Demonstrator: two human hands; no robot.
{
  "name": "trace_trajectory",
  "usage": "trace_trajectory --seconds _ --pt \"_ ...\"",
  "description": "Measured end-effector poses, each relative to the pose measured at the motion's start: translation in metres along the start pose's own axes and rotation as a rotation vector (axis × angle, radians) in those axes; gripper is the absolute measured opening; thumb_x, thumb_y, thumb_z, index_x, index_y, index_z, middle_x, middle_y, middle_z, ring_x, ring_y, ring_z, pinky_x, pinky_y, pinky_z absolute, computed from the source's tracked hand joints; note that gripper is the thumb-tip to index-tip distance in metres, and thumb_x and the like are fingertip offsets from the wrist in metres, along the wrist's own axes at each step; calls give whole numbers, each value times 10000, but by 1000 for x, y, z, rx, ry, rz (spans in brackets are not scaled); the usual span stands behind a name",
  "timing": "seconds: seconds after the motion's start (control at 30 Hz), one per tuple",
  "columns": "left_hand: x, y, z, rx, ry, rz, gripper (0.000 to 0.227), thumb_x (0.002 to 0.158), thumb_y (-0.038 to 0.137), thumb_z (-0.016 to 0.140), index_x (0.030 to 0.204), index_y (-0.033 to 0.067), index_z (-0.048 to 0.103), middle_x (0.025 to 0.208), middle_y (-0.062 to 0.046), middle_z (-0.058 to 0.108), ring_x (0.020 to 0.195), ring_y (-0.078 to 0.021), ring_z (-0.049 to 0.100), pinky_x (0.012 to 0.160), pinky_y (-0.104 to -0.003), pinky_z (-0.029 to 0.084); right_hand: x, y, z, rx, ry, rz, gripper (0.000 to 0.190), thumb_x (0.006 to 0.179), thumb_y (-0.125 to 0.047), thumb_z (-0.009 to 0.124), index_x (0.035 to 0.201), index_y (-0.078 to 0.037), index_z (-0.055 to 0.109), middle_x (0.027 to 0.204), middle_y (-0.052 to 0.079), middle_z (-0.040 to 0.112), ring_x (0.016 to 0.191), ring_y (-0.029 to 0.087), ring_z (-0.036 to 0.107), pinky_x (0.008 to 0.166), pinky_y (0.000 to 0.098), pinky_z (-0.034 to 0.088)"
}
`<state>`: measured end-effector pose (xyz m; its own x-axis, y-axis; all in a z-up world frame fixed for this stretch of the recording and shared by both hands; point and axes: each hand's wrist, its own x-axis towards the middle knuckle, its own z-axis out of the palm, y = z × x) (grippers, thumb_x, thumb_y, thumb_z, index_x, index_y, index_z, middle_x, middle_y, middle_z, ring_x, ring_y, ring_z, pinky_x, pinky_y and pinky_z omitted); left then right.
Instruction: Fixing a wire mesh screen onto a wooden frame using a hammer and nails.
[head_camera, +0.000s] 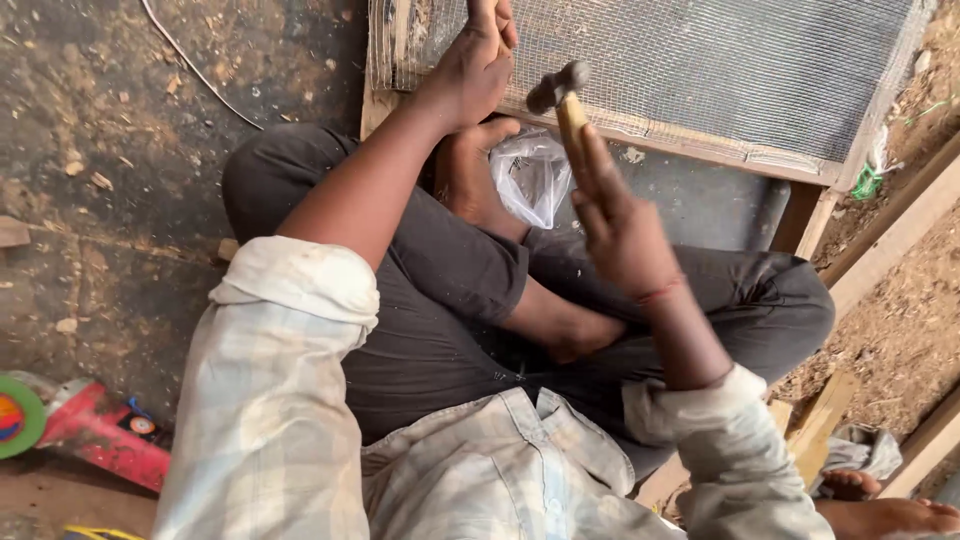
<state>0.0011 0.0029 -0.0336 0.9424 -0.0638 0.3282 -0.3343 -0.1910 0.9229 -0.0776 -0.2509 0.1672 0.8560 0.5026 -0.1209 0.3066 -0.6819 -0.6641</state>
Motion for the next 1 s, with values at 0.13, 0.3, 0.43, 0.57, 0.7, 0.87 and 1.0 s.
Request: trace_trajectory --seconds 0.13,0.3,0.43,0.57,0.7,0.87,1.0 --pt "-2 -26 8 121 29 41 320 1085 -79 432 1260 117 249 1076 -105 466 984 -206 541 913 -374 540 -5 -26 -24 227 55 -57 581 1129 -40 527 1674 -33 325 1336 114 663 797 109 569 705 306 547" --pt "3 -7 4 -46 3 -128 447 957 -92 413 1297 111 205 1087 -108 446 955 -197 535 796 -345 587 -23 -21 -22 318 439 -239 572 1116 -101 472 1640 -132 242 874 41 686 639 109 552 579 305 482" --pt "3 -10 3 -43 15 -151 462 983 -75 446 1330 121 211 1097 -96 490 945 -192 569 798 -352 595 -7 26 26 -262 323 -335 618 1147 -135 485 1708 -136 226 1071 130 684 815 203 634 718 359 520" --pt "2 -13 4 -3 47 -6 603 966 -64 443 1435 73 89 1084 -103 470 955 -194 558 814 -357 578 -4 12 18 244 -2 80 614 1132 -93 507 1700 -140 278 1052 251 642 669 92 549 584 244 480" --pt "5 -13 4 -50 8 -132 517 1006 -40 459 1406 110 167 1087 -94 489 896 -183 551 761 -347 574 -13 3 -11 453 116 -101 591 1193 -69 404 1716 -237 189 1544 239 358 563 20 443 498 205 448" --pt "6 -21 9 -50 33 -62 524 989 -68 456 1397 128 192 1086 -102 463 937 -185 554 768 -358 585 3 -24 -33 384 252 -291 530 1198 -88 370 1654 -264 162 1709 222 291 505 -13 426 493 202 440" --pt "2 -22 5 -70 4 -137 460 1016 -51 463 1356 129 211 1099 -86 480 873 -174 549 751 -359 586 17 -17 -26 407 -215 256 621 1098 -124 432 1662 -216 190 1035 130 518 493 25 435 438 225 425"
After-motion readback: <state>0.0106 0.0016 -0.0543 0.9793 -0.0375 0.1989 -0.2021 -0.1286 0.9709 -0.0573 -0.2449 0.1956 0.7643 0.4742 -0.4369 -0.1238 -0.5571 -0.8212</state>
